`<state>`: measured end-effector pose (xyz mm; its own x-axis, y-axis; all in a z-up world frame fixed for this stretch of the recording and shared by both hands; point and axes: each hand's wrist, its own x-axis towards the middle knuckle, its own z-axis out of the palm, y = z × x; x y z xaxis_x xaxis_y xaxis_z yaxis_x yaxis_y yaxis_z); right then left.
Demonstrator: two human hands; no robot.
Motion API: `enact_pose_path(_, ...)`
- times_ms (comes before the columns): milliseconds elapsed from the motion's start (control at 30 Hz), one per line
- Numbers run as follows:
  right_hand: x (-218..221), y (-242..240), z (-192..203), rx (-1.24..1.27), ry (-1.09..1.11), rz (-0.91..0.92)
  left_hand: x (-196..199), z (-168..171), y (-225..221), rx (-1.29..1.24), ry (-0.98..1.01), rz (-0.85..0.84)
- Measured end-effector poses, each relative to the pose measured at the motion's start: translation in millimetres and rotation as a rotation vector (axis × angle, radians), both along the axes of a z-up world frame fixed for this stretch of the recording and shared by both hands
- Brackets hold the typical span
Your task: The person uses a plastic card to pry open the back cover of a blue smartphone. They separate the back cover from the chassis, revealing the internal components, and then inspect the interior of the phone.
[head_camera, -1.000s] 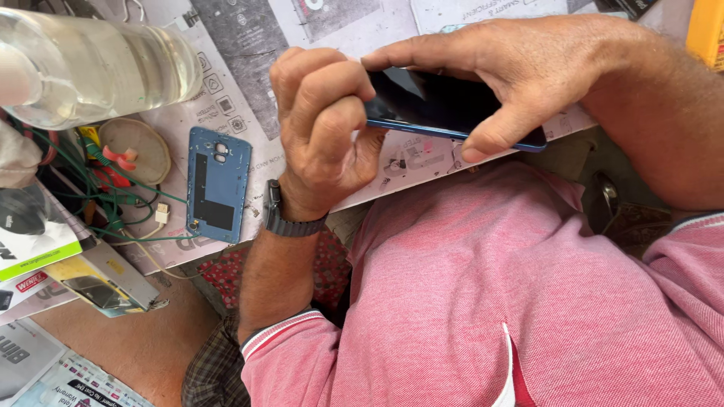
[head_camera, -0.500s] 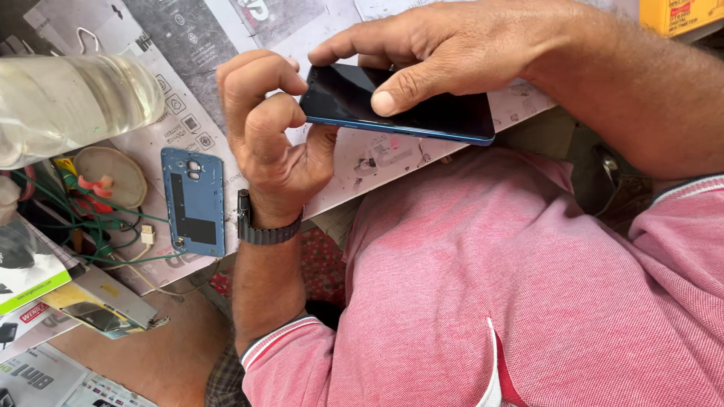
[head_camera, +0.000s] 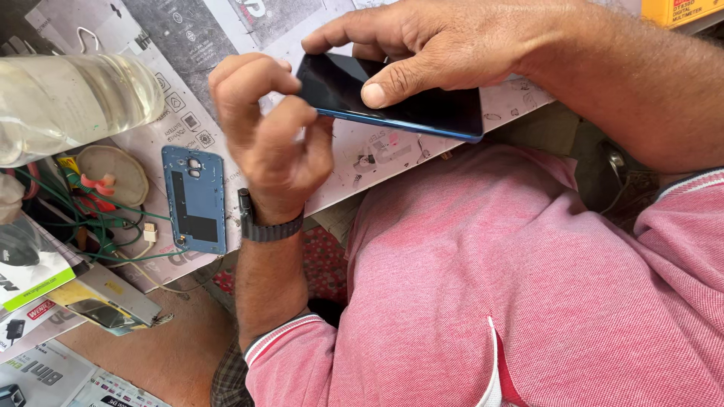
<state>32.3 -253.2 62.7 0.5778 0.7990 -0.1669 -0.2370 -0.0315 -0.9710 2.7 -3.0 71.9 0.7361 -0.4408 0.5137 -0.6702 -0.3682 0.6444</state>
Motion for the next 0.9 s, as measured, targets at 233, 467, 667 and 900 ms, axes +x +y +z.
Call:
enact_pose_path(233, -1, 4, -12, -0.051, 0.002, -0.025, 1, 8, -1, 0.137, -0.144, 0.001)
enact_pose_path(467, -4, 9, -11, -0.042, 0.027, -0.051, -2, 6, -1, 0.175, -0.229, -0.046)
enact_pose_path(667, -6, 13, -8, -0.185, 0.050, -0.055, -10, 1, -8, 0.153, -0.358, -0.041)
enact_pose_path(900, -10, 13, 2, -0.067, 0.013, -0.085, -26, 4, -25, 0.094, -0.349, -0.028)
